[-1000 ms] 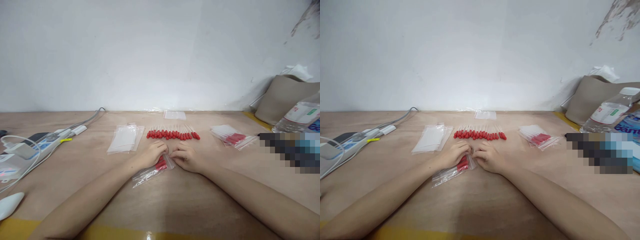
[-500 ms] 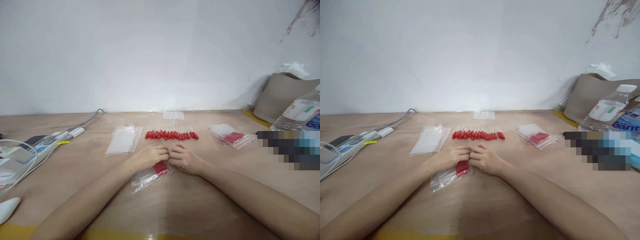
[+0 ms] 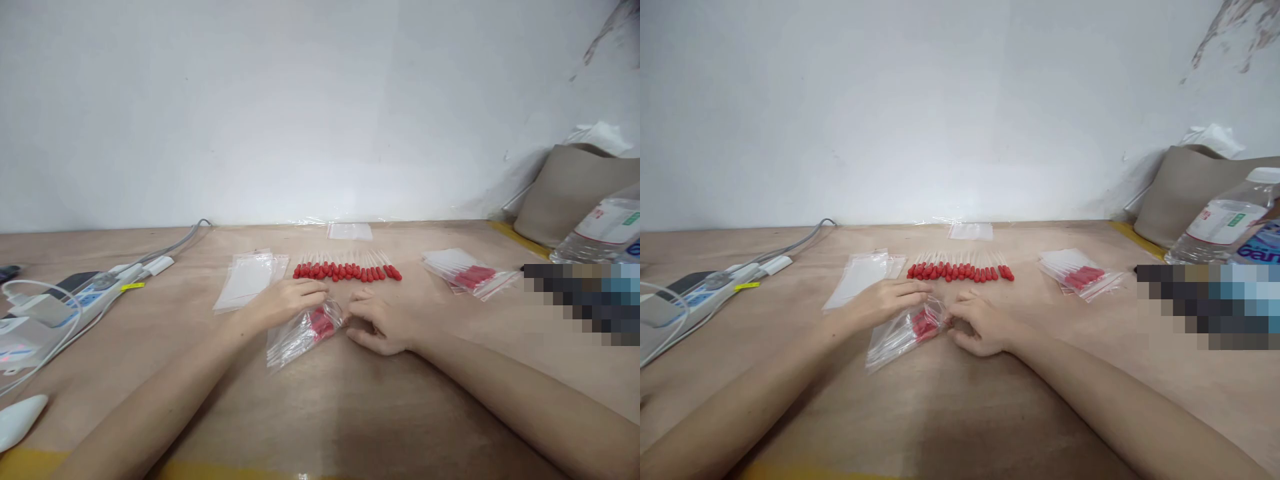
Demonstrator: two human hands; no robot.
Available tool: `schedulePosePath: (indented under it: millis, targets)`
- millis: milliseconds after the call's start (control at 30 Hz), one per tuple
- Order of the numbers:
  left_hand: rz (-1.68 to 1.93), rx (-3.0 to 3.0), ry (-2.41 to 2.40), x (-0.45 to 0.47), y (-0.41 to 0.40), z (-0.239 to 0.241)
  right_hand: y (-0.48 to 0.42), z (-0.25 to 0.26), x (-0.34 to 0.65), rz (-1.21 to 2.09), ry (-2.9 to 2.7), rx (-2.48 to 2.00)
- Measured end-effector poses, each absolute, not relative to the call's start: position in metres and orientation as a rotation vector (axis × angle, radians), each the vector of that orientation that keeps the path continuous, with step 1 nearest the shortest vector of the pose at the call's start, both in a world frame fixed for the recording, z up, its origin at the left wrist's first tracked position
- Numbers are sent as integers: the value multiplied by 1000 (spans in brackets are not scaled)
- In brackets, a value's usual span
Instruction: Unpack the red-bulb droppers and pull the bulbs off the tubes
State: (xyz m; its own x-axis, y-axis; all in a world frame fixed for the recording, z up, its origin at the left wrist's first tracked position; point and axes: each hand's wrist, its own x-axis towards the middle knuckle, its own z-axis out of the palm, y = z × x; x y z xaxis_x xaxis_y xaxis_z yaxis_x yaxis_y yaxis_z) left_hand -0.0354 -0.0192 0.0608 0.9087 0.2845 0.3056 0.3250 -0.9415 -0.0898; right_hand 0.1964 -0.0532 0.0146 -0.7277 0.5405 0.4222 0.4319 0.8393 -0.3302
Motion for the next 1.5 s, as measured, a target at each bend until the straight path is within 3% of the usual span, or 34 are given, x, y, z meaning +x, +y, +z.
schedulePosePath:
  millis: [300,633,867,1167,1500]
  targets:
    - [-675,-3164,-1391,-46,-71,28,-50,6,177,952,-2154,-785]
    - [-780,-3239,-1317,-35,-61,15,-49,-1,180,852,-2052,-1037]
    - [-811,-3212,-1333,-38,-64,12,-47,-5,176,1227,-1923,-912]
    - [-789,-3196,-1356,-38,-62,11,-50,3,184,1063,-2032,-955]
    - [-729,-3192,-1405,-38,-63,15,-33,23,210,1571,-1511,-1003]
